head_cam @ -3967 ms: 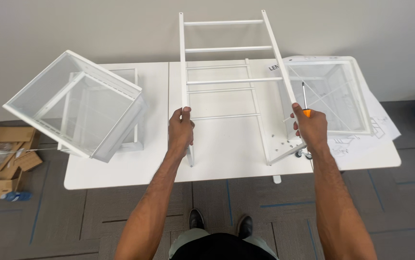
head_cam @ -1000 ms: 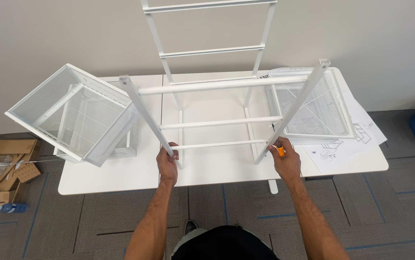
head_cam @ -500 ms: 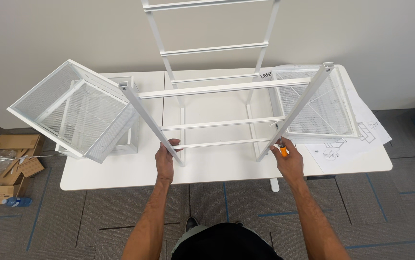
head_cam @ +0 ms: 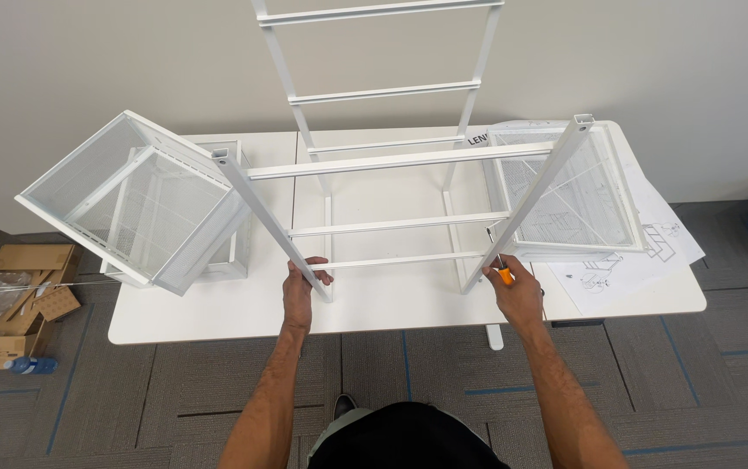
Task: The person assembles a white metal shelving unit on a table. They attach legs to the frame using a screwdriver and screws, then connect the side frames to form the main structure.
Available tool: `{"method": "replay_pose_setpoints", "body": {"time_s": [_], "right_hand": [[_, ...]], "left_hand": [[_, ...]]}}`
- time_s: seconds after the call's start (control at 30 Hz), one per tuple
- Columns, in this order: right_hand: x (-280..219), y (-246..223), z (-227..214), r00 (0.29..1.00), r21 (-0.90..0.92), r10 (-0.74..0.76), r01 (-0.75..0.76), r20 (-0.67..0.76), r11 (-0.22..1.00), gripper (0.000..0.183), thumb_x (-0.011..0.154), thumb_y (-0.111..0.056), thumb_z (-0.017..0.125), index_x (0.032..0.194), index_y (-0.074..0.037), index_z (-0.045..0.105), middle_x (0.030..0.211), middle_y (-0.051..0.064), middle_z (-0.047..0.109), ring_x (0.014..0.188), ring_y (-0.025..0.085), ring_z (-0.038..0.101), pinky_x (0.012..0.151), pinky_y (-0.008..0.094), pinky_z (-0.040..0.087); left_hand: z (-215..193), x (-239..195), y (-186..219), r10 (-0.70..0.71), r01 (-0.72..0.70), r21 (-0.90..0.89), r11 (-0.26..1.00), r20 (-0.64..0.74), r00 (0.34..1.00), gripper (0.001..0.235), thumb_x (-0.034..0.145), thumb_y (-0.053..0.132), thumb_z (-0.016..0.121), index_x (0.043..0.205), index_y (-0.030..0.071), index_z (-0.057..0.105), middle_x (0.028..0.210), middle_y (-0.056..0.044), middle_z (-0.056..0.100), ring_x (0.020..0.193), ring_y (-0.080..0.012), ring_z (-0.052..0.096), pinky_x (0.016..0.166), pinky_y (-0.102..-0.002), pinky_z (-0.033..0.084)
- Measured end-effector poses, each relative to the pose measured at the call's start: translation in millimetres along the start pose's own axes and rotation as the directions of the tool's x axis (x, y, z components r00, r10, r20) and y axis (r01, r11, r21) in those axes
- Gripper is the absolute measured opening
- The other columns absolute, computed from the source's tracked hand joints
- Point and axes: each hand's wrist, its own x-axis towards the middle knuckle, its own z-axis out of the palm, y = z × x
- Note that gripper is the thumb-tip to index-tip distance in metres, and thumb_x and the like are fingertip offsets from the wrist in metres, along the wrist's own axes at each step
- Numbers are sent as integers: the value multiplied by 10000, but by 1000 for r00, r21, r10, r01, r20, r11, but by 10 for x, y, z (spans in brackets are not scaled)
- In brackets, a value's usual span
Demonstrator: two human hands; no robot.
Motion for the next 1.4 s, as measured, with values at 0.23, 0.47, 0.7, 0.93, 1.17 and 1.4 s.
{"method": "replay_pose_setpoints", "body": {"time_s": [0.23,0.47,0.7,0.93,1.17,1.4], "right_hand": [[-14,161,85,998,140,65,-67,15,988,349,1047,-160,785,1353,2,742,1084,230,770,524,231,628,528,339,539],[-193,141,136,991,144,126,-131,45,981,274,1057,-158,760,1295,-26,789,1118,242,774,538,217,651,504,332,560],[-103,320,210,995,165,102,-100,-3,981,322,1087,-239,744,1366,-80,773,1222,198,766,683,245,664,710,401,554],[-21,306,212,996,14,90,-90,24,996,417,1046,-297,813,1415,-110,771,1337,218,769,1046,425,769,940,541,559],[-25,171,215,995,-77,99,-97,12,992,399,1067,-307,794,1414,-111,773,1327,233,766,1094,434,763,969,536,570],[-168,-193,46,992,-86,-111,116,61,989,412,1148,-310,665,1429,-9,687,1293,265,769,1022,413,776,887,544,597]], "left_hand": [[85,-221,231,-89,96,59,994,-108,990,454,1186,190,363,1510,-26,596,1350,-287,742,1411,-406,617,1331,-637,347],[-97,-355,-13,-183,203,443,873,-88,979,532,1005,-118,541,1451,114,717,1421,-153,761,1416,-350,644,1239,-554,526],[-177,-276,-164,-320,312,566,763,-89,943,402,1092,134,635,1490,156,681,1479,-148,725,1440,-336,628,1255,-534,520],[-115,-285,71,-301,304,598,741,-109,947,454,1071,20,625,1523,53,600,1517,-250,670,1435,-421,618,1241,-569,541],[-95,-290,160,-267,220,641,736,-24,963,270,1109,172,640,1359,122,730,1372,-196,775,1365,-404,678,1196,-561,570],[-138,-213,209,-19,-63,637,768,121,992,144,1124,157,599,1186,73,698,1184,-176,830,1135,-414,784,1009,-573,626]]}}
